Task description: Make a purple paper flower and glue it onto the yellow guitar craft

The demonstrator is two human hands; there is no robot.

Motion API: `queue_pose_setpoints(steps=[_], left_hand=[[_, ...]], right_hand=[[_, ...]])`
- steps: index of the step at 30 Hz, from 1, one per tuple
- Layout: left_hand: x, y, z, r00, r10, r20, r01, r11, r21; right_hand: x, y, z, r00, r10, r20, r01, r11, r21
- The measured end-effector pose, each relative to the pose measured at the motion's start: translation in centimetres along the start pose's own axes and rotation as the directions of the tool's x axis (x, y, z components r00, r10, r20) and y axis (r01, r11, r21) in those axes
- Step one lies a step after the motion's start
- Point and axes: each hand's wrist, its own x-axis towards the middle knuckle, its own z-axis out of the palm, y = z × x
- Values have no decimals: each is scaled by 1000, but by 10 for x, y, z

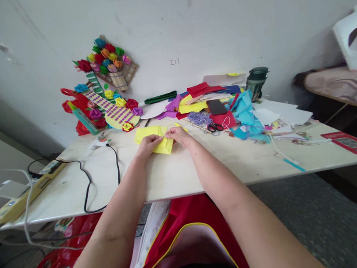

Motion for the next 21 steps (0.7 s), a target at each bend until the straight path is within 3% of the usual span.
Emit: queue_pose_setpoints(steps=[8, 13, 21], left_hand=[[-2, 3, 1, 1000, 18, -6, -18, 1000, -11], [-1, 0, -1, 999, -49, -10, 48, 999, -15], [0, 0, 0, 1000, -12, -4, 12, 1000, -25]], right_hand=[[1, 3, 1, 999, -32, -33, 30, 998, -58], [2, 4, -1, 996, -51, -71, 47, 997, -58], [2, 7, -2, 999, -34, 26, 35, 999, -26]])
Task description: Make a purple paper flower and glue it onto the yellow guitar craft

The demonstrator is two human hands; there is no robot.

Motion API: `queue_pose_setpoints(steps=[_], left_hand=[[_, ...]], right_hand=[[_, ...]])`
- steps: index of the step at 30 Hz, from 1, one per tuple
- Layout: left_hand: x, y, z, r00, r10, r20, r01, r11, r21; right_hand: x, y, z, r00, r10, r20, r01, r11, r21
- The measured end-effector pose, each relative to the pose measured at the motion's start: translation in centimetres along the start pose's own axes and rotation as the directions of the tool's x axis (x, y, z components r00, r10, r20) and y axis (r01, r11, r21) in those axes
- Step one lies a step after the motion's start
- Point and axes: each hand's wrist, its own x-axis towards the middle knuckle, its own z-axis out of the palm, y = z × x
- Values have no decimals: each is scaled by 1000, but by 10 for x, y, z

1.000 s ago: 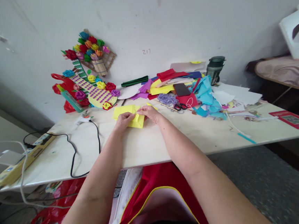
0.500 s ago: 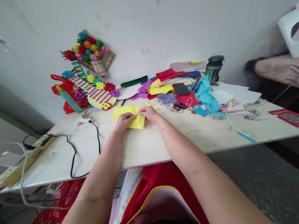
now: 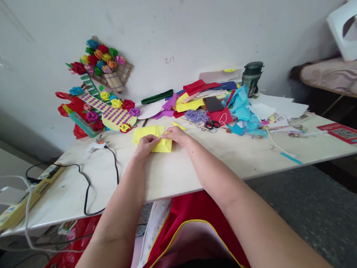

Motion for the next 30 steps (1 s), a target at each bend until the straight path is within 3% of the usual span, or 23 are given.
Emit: queue_pose_setpoints(steps=[7, 22, 27, 30], left_hand=[[-1, 0, -2, 998, -53, 42, 52, 998, 18], [3, -2, -1, 974, -97, -203, 114, 990, 77], [11, -11, -5, 952, -156, -265, 138, 987, -85], [11, -11, -5, 959, -184, -216, 132, 963, -236]], right_hand=[[-2, -5, 1, 999, -16, -43, 15, 1000, -19], [3, -2, 0, 993, -32, -117, 31, 999, -11], [1, -5, 1, 990, -20, -143, 20, 1000, -1], [0, -5, 2, 989, -14, -150, 14, 1000, 3]])
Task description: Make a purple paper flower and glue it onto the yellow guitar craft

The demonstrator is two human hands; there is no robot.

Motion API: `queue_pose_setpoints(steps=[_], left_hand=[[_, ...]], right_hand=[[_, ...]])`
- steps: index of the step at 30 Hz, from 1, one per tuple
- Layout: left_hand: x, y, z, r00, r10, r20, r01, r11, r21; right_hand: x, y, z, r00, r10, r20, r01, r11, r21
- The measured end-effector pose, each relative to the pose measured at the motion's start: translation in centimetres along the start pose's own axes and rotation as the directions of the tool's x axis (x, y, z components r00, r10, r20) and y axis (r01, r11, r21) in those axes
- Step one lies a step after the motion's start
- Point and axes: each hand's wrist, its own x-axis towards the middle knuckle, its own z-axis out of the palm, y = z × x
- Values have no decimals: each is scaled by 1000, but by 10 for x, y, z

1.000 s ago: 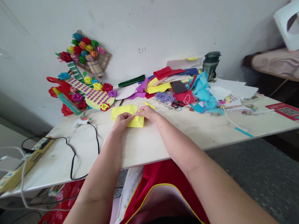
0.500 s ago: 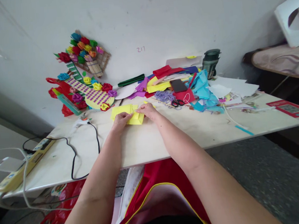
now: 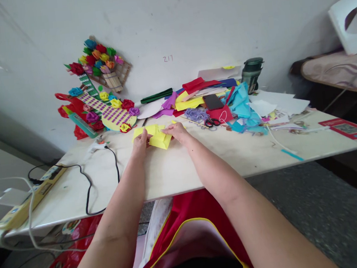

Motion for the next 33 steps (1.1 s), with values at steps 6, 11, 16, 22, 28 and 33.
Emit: queue_pose_setpoints(steps=[6, 11, 16, 22, 28, 33], left_hand=[[-9, 5, 3, 982, 11, 189, 11, 993, -116], [-10, 3, 2, 975, 30, 222, -4, 993, -121], [-9, 0, 2, 951, 44, 307, -26, 998, -62], [-10, 2, 3, 938, 63, 340, -40, 996, -74], [-9, 3, 4, 975, 93, 200, -78, 993, -86], [-6, 3, 2, 994, 22, 107, 4, 973, -233]], right_hand=[[1, 2, 1, 1000, -12, 12, 12, 999, 33], [1, 1, -3, 999, 7, 47, -7, 1000, 11], [0, -1, -6, 989, -18, 150, 29, 997, -71], [3, 4, -5, 990, -41, 137, 57, 991, -118], [2, 2, -4, 990, 2, 139, 7, 998, -64], [0, -1, -4, 995, 41, 93, -37, 998, -44]])
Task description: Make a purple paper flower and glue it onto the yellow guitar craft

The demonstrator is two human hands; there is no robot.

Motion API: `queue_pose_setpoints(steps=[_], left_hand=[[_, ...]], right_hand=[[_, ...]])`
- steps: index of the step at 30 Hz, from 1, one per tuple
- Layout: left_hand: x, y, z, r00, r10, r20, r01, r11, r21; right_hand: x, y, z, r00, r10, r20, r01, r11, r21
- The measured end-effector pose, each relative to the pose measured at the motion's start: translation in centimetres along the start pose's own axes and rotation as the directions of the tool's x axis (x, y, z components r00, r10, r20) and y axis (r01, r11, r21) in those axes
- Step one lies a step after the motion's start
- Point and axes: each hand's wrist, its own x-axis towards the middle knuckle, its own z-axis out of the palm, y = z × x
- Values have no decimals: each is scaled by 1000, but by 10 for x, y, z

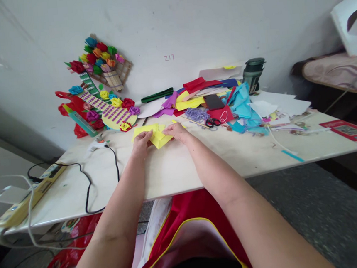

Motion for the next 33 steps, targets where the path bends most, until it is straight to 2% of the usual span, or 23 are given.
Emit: queue_pose_setpoints(steps=[3, 7, 14, 17, 21, 25, 28, 33], left_hand=[[1, -1, -1, 997, -69, 31, 70, 996, -58], [-1, -1, 1, 992, -73, 102, 75, 997, -13], [1, -1, 2, 1000, -3, 8, 4, 997, -80], [3, -4, 2, 1000, 9, 9, -8, 995, -99], [2, -4, 3, 1000, -20, 23, 22, 991, -132], [1, 0, 2, 996, -79, 27, 83, 984, -157], [1, 2, -2, 991, -115, 72, 124, 984, -126], [1, -2, -6, 977, -133, 164, 132, 991, 21]], right_hand=[[-1, -1, 2, 1000, -4, -7, 4, 1000, 21], [-2, -3, 3, 1000, -23, -20, 23, 1000, 5], [0, -1, 5, 998, 60, 15, -60, 996, 61], [0, 0, 7, 998, 62, 8, -62, 994, 95], [1, 0, 8, 999, 37, -27, -35, 996, 79], [1, 0, 6, 1000, -18, -5, 18, 999, 37], [0, 0, 5, 997, -64, 41, 65, 998, -1], [-4, -2, 4, 988, -103, 114, 108, 993, -47]])
